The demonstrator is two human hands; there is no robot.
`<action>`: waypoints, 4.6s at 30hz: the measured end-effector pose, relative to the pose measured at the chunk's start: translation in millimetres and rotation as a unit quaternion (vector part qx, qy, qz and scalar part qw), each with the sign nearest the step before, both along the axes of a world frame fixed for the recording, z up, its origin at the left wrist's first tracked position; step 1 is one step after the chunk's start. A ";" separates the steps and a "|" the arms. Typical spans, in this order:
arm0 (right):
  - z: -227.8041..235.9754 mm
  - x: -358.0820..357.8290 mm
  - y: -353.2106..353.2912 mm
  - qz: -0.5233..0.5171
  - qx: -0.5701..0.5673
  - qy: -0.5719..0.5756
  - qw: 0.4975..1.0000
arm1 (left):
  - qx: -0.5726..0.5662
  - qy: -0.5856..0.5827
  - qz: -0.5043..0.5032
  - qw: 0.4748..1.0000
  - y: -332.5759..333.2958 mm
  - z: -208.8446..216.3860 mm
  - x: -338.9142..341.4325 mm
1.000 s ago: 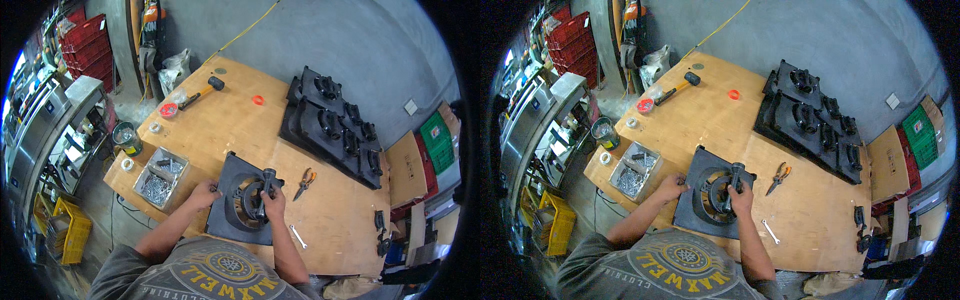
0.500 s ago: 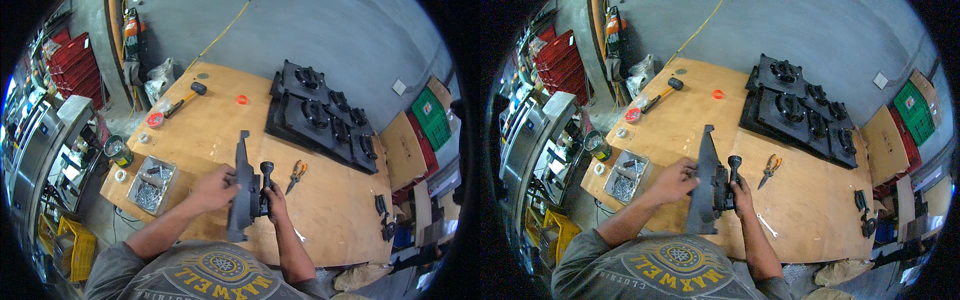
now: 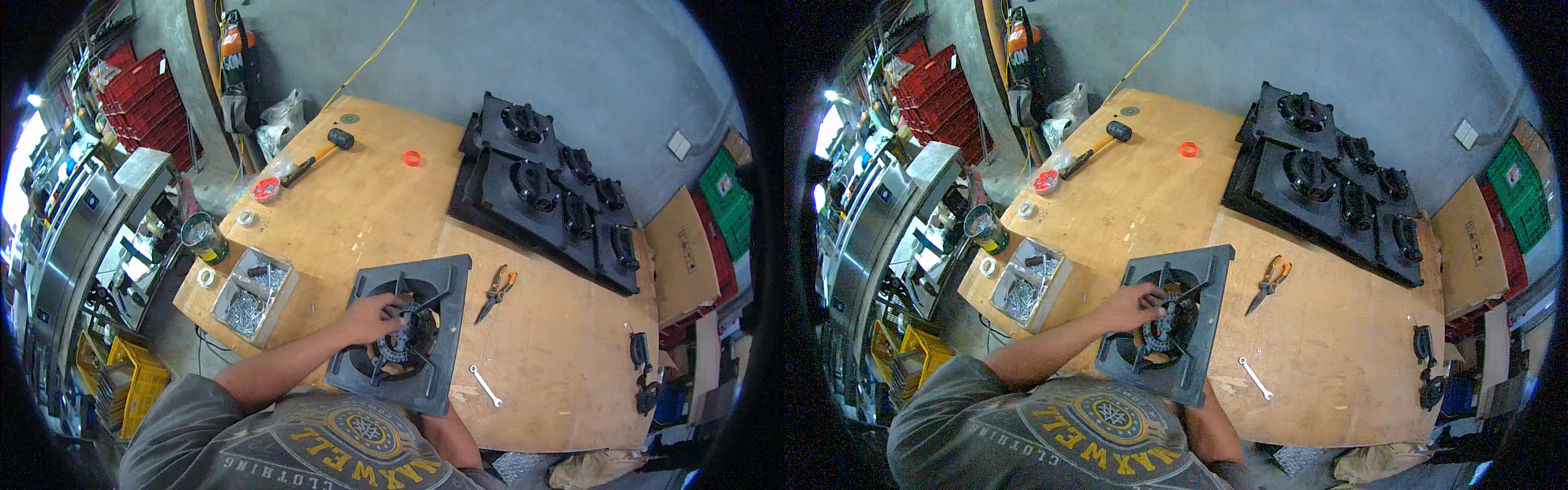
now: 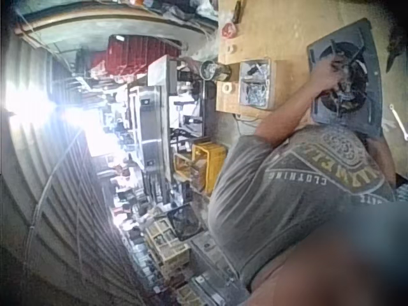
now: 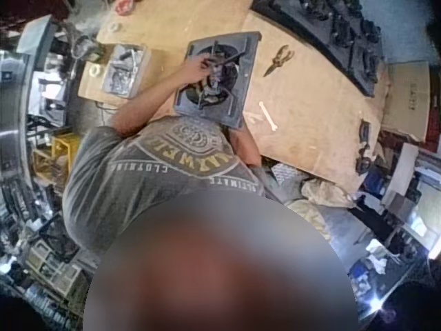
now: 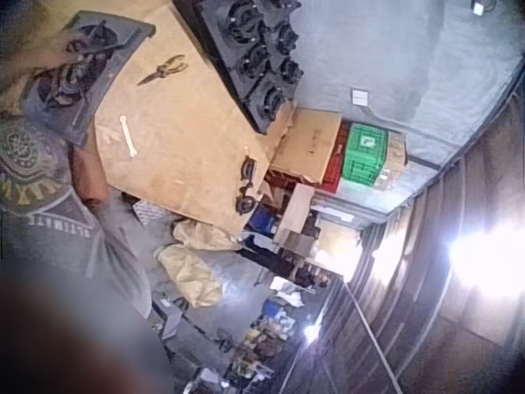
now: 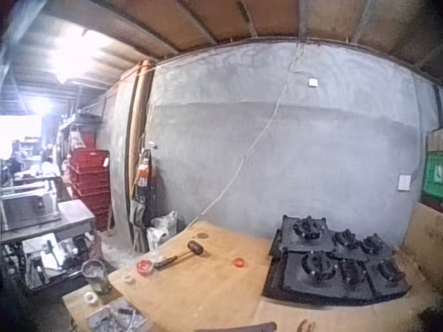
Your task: The person assembles a gas stove burner unit on a wooden workbench. They place a burner grate into a black metal frame, insert a burner head, and tighten a central nut with a wrench. The person then places a second grate on top and secures it with screws.
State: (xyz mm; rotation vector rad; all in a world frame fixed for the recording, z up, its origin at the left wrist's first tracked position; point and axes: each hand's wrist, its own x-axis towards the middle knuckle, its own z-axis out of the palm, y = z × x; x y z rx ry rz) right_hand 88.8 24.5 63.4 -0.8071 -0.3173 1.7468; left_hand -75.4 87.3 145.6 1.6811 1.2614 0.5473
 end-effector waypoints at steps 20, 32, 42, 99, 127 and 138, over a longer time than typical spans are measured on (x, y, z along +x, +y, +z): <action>-10.6 4.1 0.4 0.001 -0.027 -0.065 0.998 | 0.103 0.187 -0.037 0.976 -1.6 -60.6 -12.7; -10.4 38.9 -21.6 0.050 -0.029 -0.223 0.973 | 0.110 0.153 -0.002 0.982 -2.4 -75.9 -3.0; 38.6 113.9 -28.2 0.000 -0.093 -0.336 0.937 | 0.122 0.139 0.008 0.983 -4.4 -81.6 -6.0; -39.5 164.6 -37.3 0.020 -0.017 -0.114 0.993 | -0.371 -0.359 0.081 0.852 -18.1 -74.7 -33.7; -6.8 174.6 -12.3 0.101 0.061 -0.643 0.757 | -0.310 -0.313 0.133 0.888 -47.0 -54.7 -13.6; -22.6 193.1 -14.6 0.078 0.083 -0.678 0.726 | -0.278 -0.319 0.233 0.875 -53.8 -88.2 -42.8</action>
